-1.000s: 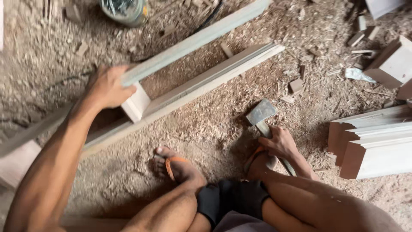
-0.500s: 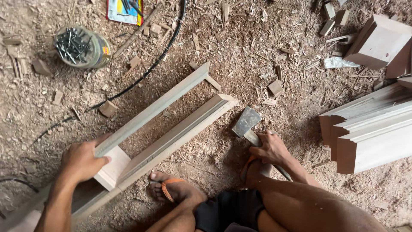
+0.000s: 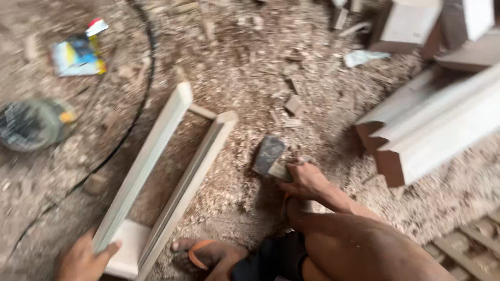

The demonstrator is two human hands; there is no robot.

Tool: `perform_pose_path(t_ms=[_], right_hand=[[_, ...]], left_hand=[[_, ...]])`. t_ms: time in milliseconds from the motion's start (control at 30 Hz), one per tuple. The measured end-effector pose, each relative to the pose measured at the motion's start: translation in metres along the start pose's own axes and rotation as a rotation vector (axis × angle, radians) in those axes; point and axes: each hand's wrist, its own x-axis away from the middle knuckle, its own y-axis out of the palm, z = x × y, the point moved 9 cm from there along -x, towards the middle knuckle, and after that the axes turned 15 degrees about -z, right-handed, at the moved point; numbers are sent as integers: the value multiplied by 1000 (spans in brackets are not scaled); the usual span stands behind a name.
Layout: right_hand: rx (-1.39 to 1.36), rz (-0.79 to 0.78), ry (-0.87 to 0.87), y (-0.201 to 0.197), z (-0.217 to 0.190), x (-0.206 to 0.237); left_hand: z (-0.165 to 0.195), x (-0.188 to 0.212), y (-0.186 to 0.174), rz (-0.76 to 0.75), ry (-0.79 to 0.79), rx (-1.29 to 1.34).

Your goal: The person sits on the workshop floor and hammers nails into wooden frame assemblies using a small hatchet-style hammer. They hold each frame steady with one hand, drive nails at the corners, reposition the frame, and set it aside while reaching for the next piece.

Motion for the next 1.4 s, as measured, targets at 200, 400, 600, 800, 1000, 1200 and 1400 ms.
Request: perform_pose_path(t_ms=[200, 400, 600, 800, 1000, 1200, 1400], right_hand=[[280, 182, -138, -88, -29, 52], [359, 478, 267, -303, 99, 68], [212, 751, 414, -366, 202, 82], [-407, 863, 554, -340, 254, 63], [-908, 840, -226, -358, 198, 65], [290, 941, -610, -342, -3, 77], [164, 485, -560, -247, -148, -34]], left_hand=[[15, -38, 8, -55, 38, 59], [104, -29, -34, 14, 258, 98], [265, 2, -88, 337, 354, -103], [322, 41, -116, 534, 628, -1], [306, 32, -118, 500, 593, -11], [305, 4, -124, 401, 419, -80], [312, 7, -135, 552, 449, -108]])
